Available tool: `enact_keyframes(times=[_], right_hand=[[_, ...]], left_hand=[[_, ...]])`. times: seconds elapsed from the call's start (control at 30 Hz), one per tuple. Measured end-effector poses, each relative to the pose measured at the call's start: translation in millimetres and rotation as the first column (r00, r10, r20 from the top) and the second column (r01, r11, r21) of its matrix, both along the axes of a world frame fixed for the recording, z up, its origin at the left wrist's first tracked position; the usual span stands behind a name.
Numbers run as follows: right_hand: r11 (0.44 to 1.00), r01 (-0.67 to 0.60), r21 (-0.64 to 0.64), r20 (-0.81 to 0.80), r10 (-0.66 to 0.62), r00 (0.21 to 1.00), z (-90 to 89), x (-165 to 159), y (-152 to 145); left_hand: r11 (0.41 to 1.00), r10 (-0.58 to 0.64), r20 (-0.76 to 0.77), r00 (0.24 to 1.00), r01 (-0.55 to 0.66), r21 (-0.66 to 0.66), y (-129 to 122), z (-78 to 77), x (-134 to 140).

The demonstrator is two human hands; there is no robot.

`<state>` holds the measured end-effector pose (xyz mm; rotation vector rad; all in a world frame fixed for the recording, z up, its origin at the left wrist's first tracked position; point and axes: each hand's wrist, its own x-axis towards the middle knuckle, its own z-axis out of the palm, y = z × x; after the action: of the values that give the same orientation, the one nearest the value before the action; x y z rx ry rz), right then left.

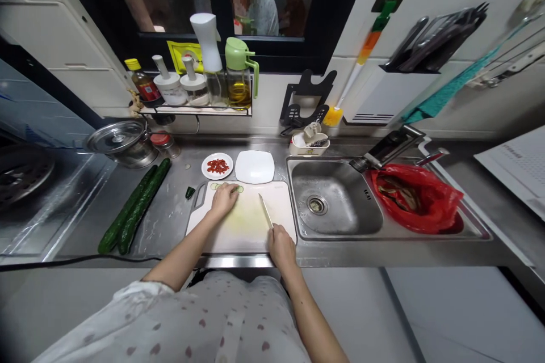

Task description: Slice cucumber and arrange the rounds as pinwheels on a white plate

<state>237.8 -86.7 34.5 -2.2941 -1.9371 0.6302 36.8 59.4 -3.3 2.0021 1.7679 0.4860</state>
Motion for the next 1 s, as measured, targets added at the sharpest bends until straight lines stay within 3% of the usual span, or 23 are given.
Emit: enact_keyframes(times=[0.2,0.5,0.63,0.73,0.83,1.0], right_hand=[[1.0,0.004,0.002,0.003,-0.004,1.0,-3.7,2.4,0.3],[1.0,0.004,-0.007,0.001,-0.004,1.0,-2.6,1.7,0.8],[1.0,-0.004,0.001,-0.006,0.004,1.0,-3.1,1.9,0.7],[1.0,-0.008,0.013,-0.006,0.008,1.0,-4.0,2.1,0.7],[1.0,-0.021,0.014,-0.002,0.021,1.0,-4.7,2.0,1.5],[0.999,-0.038,-0.027,0.034,0.039,0.999,-1.7,0.0,5.9]], left_hand=[[0.992,-0.109,-0.195,0.975,0.096,-0.076,20.6,-0.7,11.1],[0.992,-0.123,-0.055,0.991,0.123,-0.006,18.6,2.8,8.8],[0.997,0.043,0.154,0.987,-0.033,-0.07,11.0,-0.7,2.5],[0.97,0.211,0.31,0.927,-0.16,-0.182,-2.9,-10.7,-12.0],[0.929,0.34,0.344,0.875,-0.254,-0.27,-22.0,-23.7,-30.7],[0.884,0.441,0.388,0.809,-0.319,-0.341,-45.0,-34.6,-51.6]])
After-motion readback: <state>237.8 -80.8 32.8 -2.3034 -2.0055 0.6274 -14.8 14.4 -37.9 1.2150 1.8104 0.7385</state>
